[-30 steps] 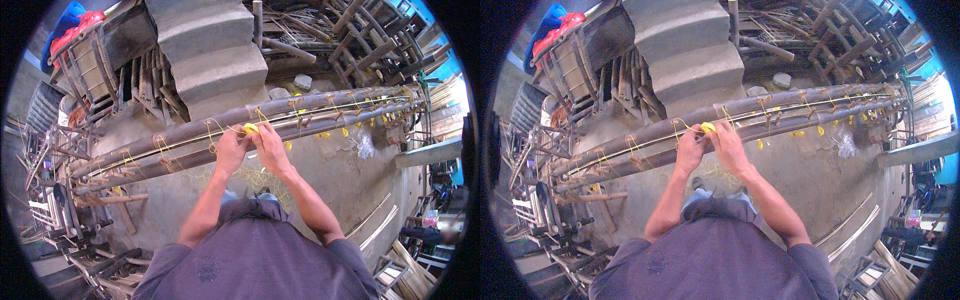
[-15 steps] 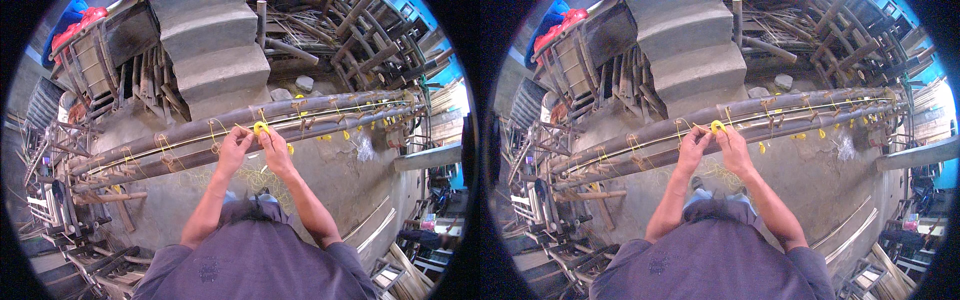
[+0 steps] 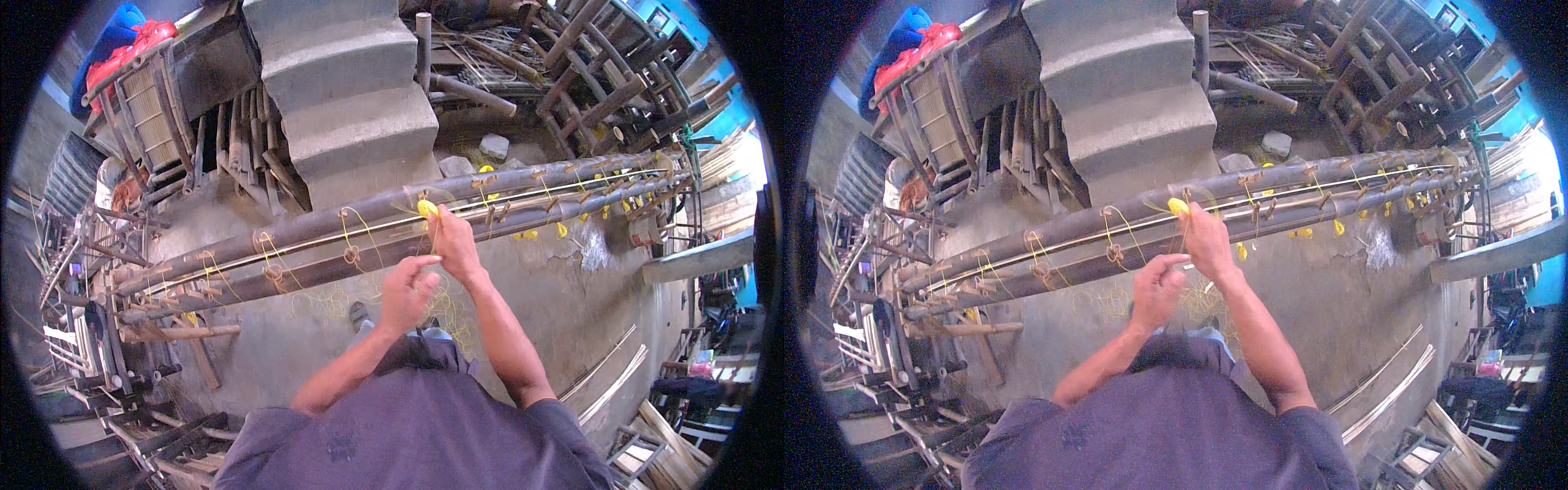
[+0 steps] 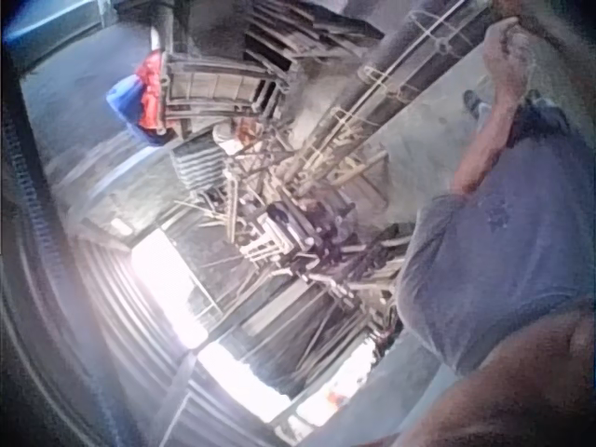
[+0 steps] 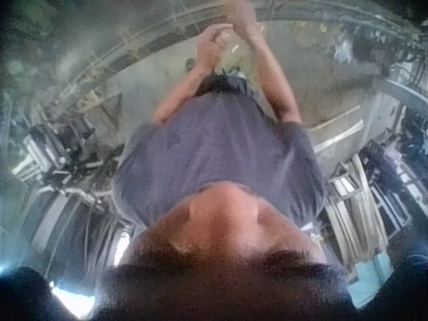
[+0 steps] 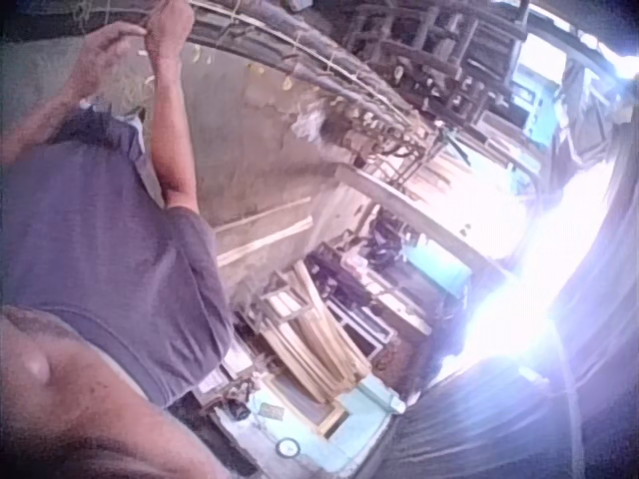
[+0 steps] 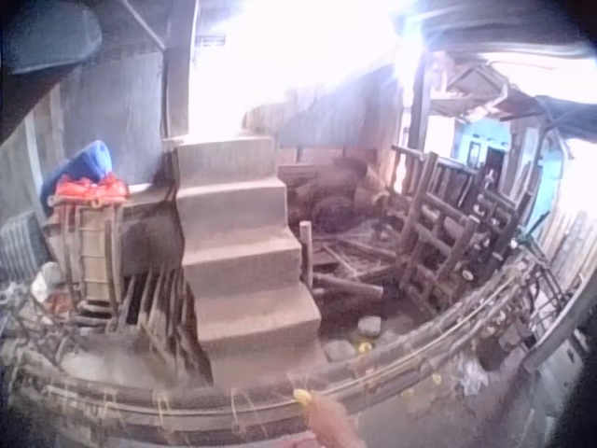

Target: The person ties yellow plastic ties around a long bamboo pole that is supported by a wooden frame. They repeatedly wrap and knot the ties at regular intervals along the pole's length.

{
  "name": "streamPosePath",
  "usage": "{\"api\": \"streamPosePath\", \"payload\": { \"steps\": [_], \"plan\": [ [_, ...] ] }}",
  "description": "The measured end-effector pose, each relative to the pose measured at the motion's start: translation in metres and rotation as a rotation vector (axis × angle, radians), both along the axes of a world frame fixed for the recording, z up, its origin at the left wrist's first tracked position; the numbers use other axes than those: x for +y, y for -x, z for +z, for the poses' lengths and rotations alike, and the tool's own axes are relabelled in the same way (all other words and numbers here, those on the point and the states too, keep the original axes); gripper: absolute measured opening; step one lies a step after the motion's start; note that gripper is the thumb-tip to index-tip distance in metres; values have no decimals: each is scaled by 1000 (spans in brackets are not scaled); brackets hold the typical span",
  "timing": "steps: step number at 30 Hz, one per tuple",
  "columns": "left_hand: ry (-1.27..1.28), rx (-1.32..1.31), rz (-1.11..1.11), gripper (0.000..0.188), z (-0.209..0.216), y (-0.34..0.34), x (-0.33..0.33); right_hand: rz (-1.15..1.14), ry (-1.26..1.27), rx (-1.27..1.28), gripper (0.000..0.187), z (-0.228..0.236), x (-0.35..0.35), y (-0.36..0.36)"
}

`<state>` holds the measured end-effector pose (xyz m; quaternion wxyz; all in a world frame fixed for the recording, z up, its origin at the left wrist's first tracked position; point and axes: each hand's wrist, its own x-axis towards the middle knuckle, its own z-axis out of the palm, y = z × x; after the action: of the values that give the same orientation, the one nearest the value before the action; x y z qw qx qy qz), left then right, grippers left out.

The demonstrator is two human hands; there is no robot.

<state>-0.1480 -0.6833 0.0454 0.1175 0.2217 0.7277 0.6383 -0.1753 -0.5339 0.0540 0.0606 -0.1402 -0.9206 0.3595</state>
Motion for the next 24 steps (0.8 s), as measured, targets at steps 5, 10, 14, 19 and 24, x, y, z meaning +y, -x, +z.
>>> {"api": "streamPosePath", "payload": {
  "steps": [5,10,14,19,24],
  "plan": [
    [-1099,-1026,-140,47,-14,63,-5,253,1018,161,29,-16,-2,-19],
    [-194,69,-196,72,-12,40,8,351,511,238,24,-26,28,5],
    [-1202,-1039,-250,81,-5,82,-6,218,595,214,23,-1,9,-5],
    [64,204,-380,77,21,42,8,26,579,240,23,-6,32,3],
    [73,418,-191,73,92,25,2,260,-195,437,34,-5,43,44]
  ]
}}
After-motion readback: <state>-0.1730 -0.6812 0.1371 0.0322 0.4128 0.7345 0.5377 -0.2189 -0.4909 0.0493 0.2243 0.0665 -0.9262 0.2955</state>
